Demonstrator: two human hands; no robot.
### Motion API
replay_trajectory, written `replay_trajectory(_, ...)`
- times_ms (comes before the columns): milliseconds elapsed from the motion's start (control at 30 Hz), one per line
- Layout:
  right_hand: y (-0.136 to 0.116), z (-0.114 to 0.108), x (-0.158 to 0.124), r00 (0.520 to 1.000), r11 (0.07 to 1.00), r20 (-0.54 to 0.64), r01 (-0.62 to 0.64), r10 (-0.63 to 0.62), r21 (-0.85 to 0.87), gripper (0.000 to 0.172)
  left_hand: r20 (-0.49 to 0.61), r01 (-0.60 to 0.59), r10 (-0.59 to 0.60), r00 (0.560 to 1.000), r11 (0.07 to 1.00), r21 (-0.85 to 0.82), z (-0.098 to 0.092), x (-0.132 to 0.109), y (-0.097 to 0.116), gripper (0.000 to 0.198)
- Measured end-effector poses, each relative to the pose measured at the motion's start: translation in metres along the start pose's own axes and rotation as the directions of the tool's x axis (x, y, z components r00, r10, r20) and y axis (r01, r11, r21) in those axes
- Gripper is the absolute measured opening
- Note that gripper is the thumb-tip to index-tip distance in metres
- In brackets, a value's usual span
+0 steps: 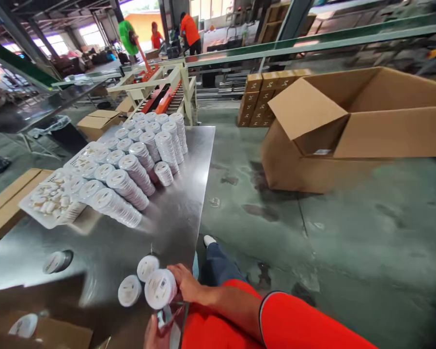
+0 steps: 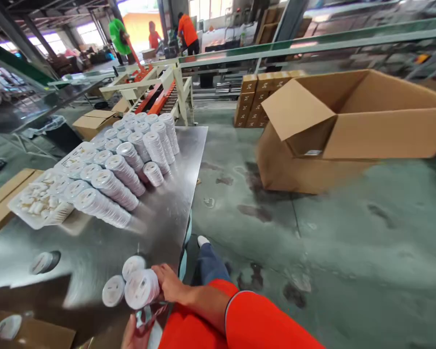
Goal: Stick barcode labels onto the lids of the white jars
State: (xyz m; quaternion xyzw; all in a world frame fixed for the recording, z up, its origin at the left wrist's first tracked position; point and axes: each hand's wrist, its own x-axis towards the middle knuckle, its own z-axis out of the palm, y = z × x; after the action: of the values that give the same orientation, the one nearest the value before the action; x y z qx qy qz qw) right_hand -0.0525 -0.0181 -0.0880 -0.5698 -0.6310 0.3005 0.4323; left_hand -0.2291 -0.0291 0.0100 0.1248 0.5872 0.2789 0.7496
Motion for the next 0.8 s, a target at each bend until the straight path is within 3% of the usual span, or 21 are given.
replay_trajectory(167,-0.01,-0.046,0.015,0.998,0.999,-0.056,-0.022,0.023,0.033,0.095,0.125,-0.117,0.125,0.984,0.991,-0.07,0.032,0.003,0.009,0.034)
replay_trajectory(333,-0.022,-0.11,0.048,0.971,0.981,-0.145,-0.177,0.188,0.085,0.089,0.199,-0.273,0.276,0.94,0.961,-0.042,0.092,0.009,0.038,0.036)
replay_trajectory(433,-0.022,-0.146,0.077,0.952,0.976,-0.218,-0.203,0.215,0.079,0.085,0.27,-0.311,0.3,0.915,0.95,-0.001,0.131,0.016,0.055,0.046)
replay_trajectory(567,-0.012,-0.197,0.126,0.922,0.973,-0.315,-0.229,0.224,0.021,0.077,0.229,-0.394,0.368,0.901,0.916,0.079,0.17,0.02,0.067,0.057)
replay_trajectory(667,0.001,-0.237,0.168,0.911,0.969,-0.355,-0.242,0.211,-0.042,0.069,0.197,-0.433,0.406,0.893,0.893,0.124,0.173,0.019,0.061,0.057)
replay_trajectory(800,0.025,-0.277,0.23,0.896,0.964,-0.4,-0.251,0.195,-0.092,0.067,0.016,-0.414,0.415,0.91,0.904,0.106,0.144,0.014,0.034,0.061)
